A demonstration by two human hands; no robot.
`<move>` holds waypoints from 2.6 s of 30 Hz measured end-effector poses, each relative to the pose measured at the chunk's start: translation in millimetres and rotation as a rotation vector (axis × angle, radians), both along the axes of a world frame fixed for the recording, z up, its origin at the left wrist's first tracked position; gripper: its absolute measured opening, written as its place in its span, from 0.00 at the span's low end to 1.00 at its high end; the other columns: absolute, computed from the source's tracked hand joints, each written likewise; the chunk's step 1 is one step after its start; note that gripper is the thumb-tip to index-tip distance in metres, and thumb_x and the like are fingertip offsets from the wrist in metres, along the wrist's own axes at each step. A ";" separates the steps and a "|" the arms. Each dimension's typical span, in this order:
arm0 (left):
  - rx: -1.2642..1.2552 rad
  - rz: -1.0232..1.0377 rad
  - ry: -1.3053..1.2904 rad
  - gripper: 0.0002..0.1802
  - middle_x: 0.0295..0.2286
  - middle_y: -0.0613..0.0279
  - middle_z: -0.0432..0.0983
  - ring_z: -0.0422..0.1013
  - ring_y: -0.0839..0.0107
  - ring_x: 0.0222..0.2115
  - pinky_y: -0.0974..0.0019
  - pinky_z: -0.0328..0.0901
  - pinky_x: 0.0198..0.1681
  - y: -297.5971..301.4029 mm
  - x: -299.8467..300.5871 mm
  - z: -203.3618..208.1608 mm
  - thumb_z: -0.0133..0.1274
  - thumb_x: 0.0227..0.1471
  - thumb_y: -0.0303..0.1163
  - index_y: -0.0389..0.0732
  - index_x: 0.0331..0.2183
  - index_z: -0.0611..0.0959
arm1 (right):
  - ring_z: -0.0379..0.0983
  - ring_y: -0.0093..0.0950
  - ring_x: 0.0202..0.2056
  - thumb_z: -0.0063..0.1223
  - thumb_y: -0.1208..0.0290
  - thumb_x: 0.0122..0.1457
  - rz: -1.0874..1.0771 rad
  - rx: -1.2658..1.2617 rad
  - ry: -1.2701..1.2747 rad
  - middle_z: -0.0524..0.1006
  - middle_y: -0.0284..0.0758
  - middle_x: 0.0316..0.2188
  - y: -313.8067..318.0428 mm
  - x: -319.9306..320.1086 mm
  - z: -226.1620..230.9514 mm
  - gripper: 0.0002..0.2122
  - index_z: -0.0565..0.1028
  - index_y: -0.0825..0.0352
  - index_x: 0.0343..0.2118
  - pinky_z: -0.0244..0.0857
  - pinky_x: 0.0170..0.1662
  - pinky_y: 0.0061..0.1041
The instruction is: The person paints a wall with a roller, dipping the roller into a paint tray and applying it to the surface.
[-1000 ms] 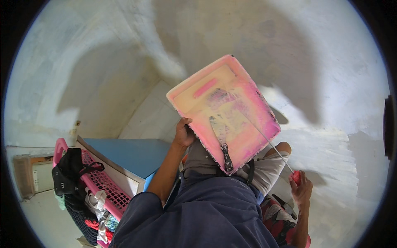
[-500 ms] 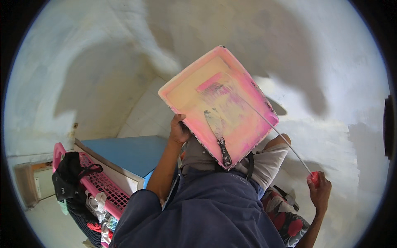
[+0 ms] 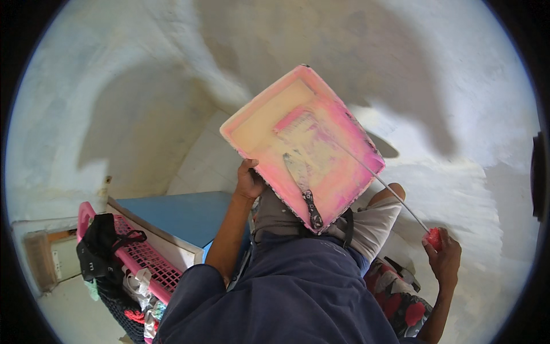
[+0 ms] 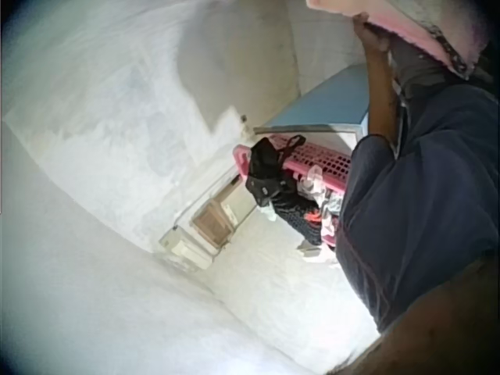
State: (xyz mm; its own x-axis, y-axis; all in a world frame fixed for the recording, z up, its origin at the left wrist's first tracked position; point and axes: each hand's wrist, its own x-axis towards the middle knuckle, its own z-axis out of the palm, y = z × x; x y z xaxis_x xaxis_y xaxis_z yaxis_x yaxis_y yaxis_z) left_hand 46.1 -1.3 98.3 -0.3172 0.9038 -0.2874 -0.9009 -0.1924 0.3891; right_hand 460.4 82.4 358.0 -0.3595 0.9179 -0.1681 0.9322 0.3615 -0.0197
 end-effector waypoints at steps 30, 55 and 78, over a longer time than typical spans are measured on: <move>-0.021 0.061 0.039 0.35 0.45 0.53 0.67 0.64 0.58 0.46 0.55 0.59 0.52 -3.9 1.1 -15.3 0.50 0.39 0.36 0.34 0.50 0.65 | 0.65 0.36 0.19 0.59 0.67 0.40 -0.146 -0.045 0.258 0.68 0.42 0.17 -62.5 118.4 -67.5 0.14 0.71 0.70 0.27 0.60 0.27 0.29; -0.003 0.028 0.073 0.36 0.45 0.52 0.66 0.64 0.58 0.46 0.56 0.60 0.52 -4.4 0.0 -9.4 0.52 0.37 0.36 0.34 0.50 0.65 | 0.67 0.35 0.22 0.57 0.68 0.40 -0.245 -0.156 0.248 0.71 0.40 0.20 -60.6 131.0 -72.2 0.14 0.71 0.70 0.29 0.62 0.29 0.29; 0.139 0.004 -0.092 0.32 0.45 0.53 0.68 0.65 0.58 0.46 0.55 0.58 0.52 -8.4 -4.4 -32.3 0.46 0.44 0.38 0.33 0.50 0.65 | 0.70 0.41 0.24 0.57 0.65 0.42 -0.244 -0.126 0.208 0.73 0.43 0.21 -66.5 110.6 -112.1 0.12 0.73 0.68 0.26 0.63 0.28 0.35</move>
State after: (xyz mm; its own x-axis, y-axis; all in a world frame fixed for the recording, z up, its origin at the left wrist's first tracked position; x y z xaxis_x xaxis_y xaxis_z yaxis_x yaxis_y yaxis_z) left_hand 41.7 -9.7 66.1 -0.2993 0.9356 -0.1873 -0.9304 -0.2427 0.2747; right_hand 571.0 15.9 245.8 -0.1702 0.9578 -0.2317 0.9622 0.1108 -0.2489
